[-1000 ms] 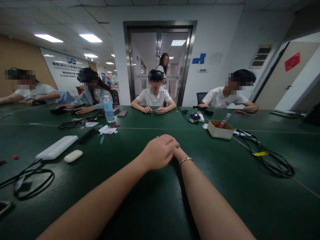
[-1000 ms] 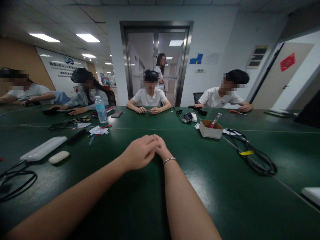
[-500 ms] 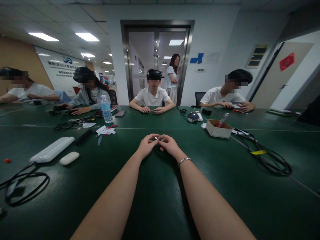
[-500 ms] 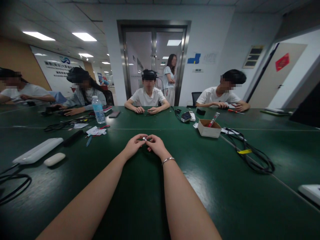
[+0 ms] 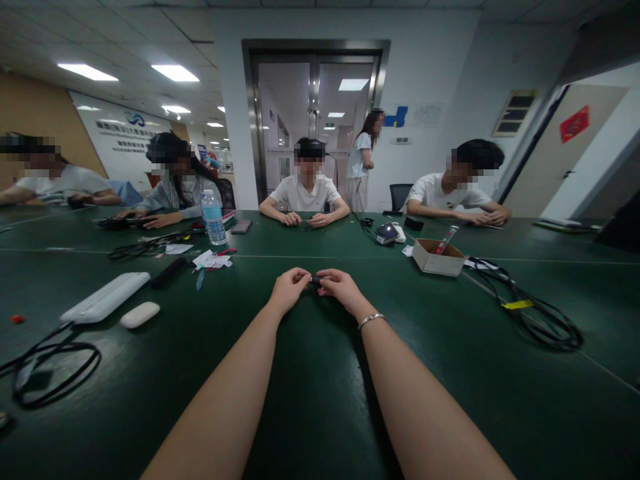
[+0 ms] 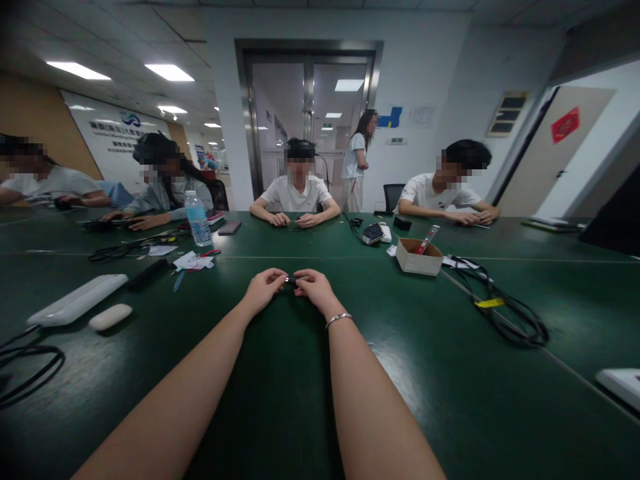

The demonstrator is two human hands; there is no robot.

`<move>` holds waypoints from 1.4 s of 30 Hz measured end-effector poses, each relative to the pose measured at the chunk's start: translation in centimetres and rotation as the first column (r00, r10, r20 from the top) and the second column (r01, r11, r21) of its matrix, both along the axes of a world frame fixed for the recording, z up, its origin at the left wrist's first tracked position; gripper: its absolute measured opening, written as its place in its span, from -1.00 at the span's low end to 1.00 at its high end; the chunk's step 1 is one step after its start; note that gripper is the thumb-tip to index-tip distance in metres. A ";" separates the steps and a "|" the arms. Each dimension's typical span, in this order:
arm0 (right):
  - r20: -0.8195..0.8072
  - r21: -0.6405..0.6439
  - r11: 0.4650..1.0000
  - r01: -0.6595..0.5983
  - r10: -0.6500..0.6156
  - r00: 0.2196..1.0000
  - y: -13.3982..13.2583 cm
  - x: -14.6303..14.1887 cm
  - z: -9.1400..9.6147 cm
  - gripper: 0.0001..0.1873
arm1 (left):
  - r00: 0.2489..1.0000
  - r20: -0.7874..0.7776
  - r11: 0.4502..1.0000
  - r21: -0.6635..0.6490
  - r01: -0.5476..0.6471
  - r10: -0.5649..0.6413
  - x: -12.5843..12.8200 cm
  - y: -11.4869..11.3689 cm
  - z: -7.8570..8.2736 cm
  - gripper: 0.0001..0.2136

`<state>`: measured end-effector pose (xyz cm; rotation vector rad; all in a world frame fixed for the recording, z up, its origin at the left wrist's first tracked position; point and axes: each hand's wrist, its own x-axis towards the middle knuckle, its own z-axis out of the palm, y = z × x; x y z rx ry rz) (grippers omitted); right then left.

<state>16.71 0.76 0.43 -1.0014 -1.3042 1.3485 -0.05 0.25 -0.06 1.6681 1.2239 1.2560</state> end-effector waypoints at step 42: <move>0.062 0.095 0.995 0.029 -0.035 0.997 0.1 0.2 -0.7 -0.66 | 0.989 -0.131 0.996 -0.059 -0.074 0.065 0.1 0.0 0.1 -0.72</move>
